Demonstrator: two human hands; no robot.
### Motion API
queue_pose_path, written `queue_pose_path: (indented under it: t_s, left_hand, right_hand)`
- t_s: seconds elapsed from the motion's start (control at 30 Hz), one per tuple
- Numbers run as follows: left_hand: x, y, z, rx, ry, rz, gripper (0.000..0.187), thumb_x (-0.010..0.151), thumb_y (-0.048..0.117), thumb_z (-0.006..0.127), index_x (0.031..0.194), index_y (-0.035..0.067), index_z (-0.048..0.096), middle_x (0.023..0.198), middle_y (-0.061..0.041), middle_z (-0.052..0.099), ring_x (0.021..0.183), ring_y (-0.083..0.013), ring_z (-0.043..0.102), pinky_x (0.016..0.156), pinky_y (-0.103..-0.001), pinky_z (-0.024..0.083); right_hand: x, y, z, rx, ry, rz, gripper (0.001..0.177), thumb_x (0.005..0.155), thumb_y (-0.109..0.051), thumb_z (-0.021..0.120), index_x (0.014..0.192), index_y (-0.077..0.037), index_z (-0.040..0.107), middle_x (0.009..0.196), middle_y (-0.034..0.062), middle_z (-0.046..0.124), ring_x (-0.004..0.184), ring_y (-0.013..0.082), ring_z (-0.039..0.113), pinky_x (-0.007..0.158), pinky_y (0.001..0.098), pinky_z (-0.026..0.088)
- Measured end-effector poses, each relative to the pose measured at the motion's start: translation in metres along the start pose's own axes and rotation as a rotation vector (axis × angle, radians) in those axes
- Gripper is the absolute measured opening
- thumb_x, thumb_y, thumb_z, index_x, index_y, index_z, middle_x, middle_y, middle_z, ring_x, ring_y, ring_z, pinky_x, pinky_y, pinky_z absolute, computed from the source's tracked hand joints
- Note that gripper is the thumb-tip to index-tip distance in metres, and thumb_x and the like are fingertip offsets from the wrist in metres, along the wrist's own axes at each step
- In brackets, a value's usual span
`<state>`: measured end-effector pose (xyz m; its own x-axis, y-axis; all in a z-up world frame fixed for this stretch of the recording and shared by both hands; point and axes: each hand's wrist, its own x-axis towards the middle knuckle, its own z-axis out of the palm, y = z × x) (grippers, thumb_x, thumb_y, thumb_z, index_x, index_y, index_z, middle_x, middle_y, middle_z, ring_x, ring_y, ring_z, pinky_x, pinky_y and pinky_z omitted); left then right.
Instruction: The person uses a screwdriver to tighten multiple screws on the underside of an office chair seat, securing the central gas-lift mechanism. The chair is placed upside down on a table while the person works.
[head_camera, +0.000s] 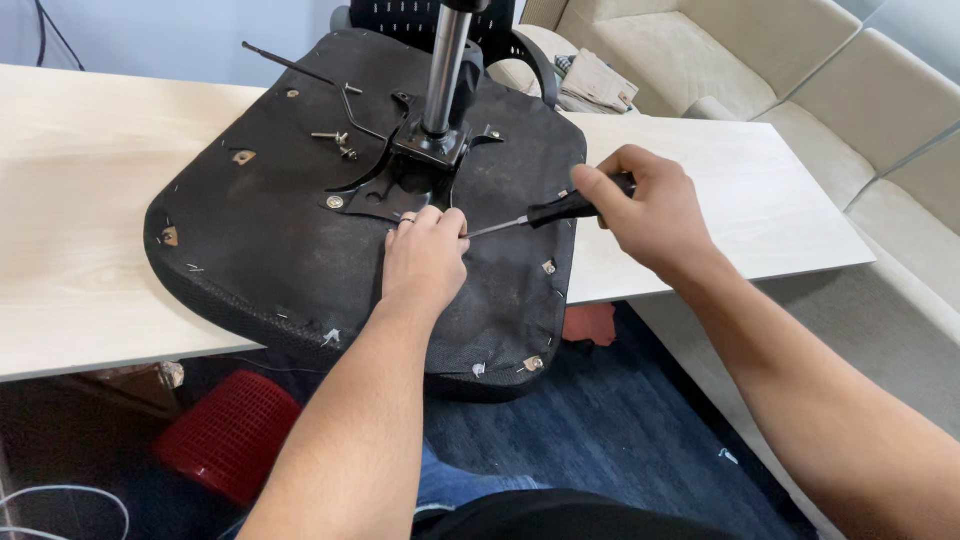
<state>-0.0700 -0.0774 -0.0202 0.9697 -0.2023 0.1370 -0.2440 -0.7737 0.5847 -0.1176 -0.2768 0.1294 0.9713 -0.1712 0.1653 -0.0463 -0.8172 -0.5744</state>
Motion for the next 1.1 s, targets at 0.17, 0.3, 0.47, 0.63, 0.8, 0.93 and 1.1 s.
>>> queue_pose_path:
  t_s: [0.17, 0.3, 0.47, 0.63, 0.8, 0.93, 1.1]
  left_hand:
    - [0.014, -0.013, -0.009, 0.077, 0.215, -0.090, 0.027, 0.095, 0.023, 0.065, 0.119, 0.011, 0.061, 0.124, -0.011, 0.059, 0.121, -0.0311, 0.053, 0.099, -0.051, 0.043]
    - [0.023, -0.038, -0.025, 0.229, 0.317, -0.292, 0.039, 0.088, 0.012, 0.067, 0.125, 0.005, 0.058, 0.129, -0.015, 0.057, 0.120, -0.0357, 0.054, 0.097, -0.051, 0.045]
    - [0.030, -0.055, -0.030, 0.201, 0.237, -0.294, 0.038, 0.085, 0.012, 0.068, 0.122, 0.005, 0.059, 0.127, -0.012, 0.061, 0.124, -0.0367, 0.052, 0.097, -0.052, 0.046]
    - [0.032, -0.056, -0.033, 0.247, 0.224, -0.286, 0.036, 0.085, 0.012, 0.069, 0.119, 0.006, 0.061, 0.123, -0.012, 0.064, 0.124, -0.0357, 0.053, 0.097, -0.051, 0.045]
    - [0.027, -0.049, -0.047, 0.278, 0.182, -0.290, 0.039, 0.082, 0.013, 0.072, 0.120, 0.008, 0.062, 0.124, -0.010, 0.063, 0.125, -0.0340, 0.053, 0.098, -0.050, 0.045]
    - [0.026, -0.046, -0.050, 0.256, 0.127, -0.294, 0.046, 0.078, 0.014, 0.074, 0.122, 0.011, 0.062, 0.127, -0.010, 0.059, 0.128, -0.0336, 0.049, 0.100, -0.050, 0.043]
    - [0.028, -0.053, -0.036, 0.248, 0.218, -0.100, 0.045, 0.081, 0.009, 0.070, 0.125, 0.011, 0.063, 0.134, -0.010, 0.058, 0.131, -0.0320, 0.047, 0.108, -0.049, 0.037]
  right_hand:
    - [0.001, 0.004, 0.004, 0.360, 0.020, 0.107, 0.032, 0.097, -0.031, 0.068, 0.099, 0.001, 0.066, 0.067, 0.0056, 0.061, 0.050, 0.0097, 0.051, 0.044, 0.0268, 0.042]
    - [-0.002, 0.005, 0.022, 0.413, 0.026, 0.090, 0.034, 0.098, -0.031, 0.067, 0.104, 0.002, 0.064, 0.071, 0.0062, 0.063, 0.052, 0.0078, 0.053, 0.048, 0.0262, 0.049]
    - [-0.001, 0.000, 0.051, 0.457, 0.020, 0.105, 0.035, 0.099, -0.033, 0.066, 0.109, 0.001, 0.063, 0.071, 0.0056, 0.063, 0.054, 0.0079, 0.056, 0.052, 0.0265, 0.054]
    - [-0.008, -0.002, 0.076, 0.473, -0.012, 0.085, 0.036, 0.099, -0.033, 0.067, 0.111, 0.001, 0.064, 0.071, 0.0058, 0.062, 0.057, 0.0094, 0.058, 0.055, 0.0277, 0.055]
    - [-0.011, -0.022, 0.089, 0.456, -0.031, 0.073, 0.035, 0.097, -0.032, 0.067, 0.113, -0.001, 0.064, 0.079, 0.0065, 0.065, 0.061, 0.0110, 0.061, 0.057, 0.0292, 0.056]
    - [-0.009, -0.037, 0.091, 0.309, -0.080, 0.041, 0.035, 0.096, -0.031, 0.066, 0.119, -0.004, 0.059, 0.082, 0.0096, 0.065, 0.064, 0.0145, 0.065, 0.060, 0.0324, 0.054]
    - [-0.004, -0.042, 0.084, 0.166, -0.043, -0.486, 0.040, 0.094, -0.025, 0.066, 0.122, 0.001, 0.056, 0.105, 0.0140, 0.062, 0.085, 0.0213, 0.067, 0.070, 0.0357, 0.057]
